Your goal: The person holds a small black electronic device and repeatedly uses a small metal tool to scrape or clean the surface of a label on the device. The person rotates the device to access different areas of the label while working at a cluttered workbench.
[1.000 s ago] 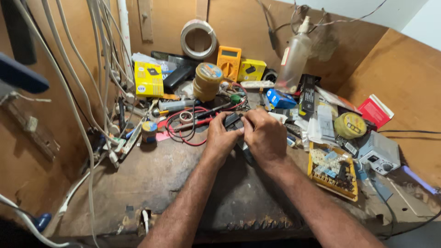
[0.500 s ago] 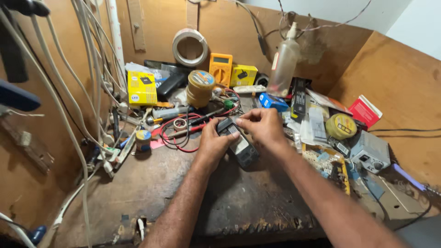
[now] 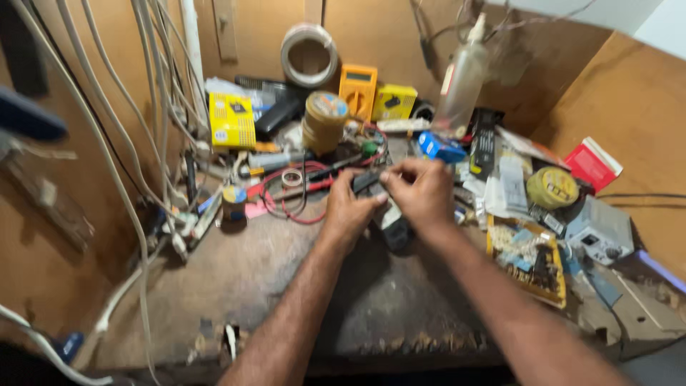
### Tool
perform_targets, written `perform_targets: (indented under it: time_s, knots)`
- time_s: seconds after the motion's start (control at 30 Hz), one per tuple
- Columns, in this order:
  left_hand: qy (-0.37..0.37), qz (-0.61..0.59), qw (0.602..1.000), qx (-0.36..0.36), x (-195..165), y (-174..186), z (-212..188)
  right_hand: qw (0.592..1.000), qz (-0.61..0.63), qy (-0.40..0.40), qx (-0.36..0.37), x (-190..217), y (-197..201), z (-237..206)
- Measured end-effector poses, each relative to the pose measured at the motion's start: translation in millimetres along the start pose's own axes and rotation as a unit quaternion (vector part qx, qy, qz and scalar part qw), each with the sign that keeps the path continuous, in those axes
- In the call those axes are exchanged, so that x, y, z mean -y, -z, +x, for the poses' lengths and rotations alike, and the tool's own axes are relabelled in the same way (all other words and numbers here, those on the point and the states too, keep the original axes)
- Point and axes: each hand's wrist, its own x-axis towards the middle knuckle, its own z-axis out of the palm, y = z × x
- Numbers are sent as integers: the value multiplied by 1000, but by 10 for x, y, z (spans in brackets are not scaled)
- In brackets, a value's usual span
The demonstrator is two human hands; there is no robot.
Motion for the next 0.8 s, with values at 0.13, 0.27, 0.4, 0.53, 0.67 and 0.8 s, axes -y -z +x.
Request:
perform_targets:
  time_s: [0.13, 0.27, 0.4, 0.53, 0.67, 0.8]
  knots:
    - [-9, -27, 1000, 12, -1, 11, -11, 920, 242, -285, 119, -188, 81, 117]
    - [-27, -20, 999, 6, -50, 26, 16, 875, 264, -377, 149, -209, 105, 198]
    - [17, -9, 1000, 8, -89, 13, -9, 863, 230, -420, 160, -197, 122, 235]
    - [24, -5, 1000, 4, -99, 23, -10, 939, 181, -267, 119, -154, 82, 167]
    - [-31, -3, 1000, 0, -73, 18, 13, 996, -41, 72, 9, -31, 61, -13]
    - [-53, 17, 998, -15, -58, 16, 14, 988, -106, 111, -27, 28, 24, -95]
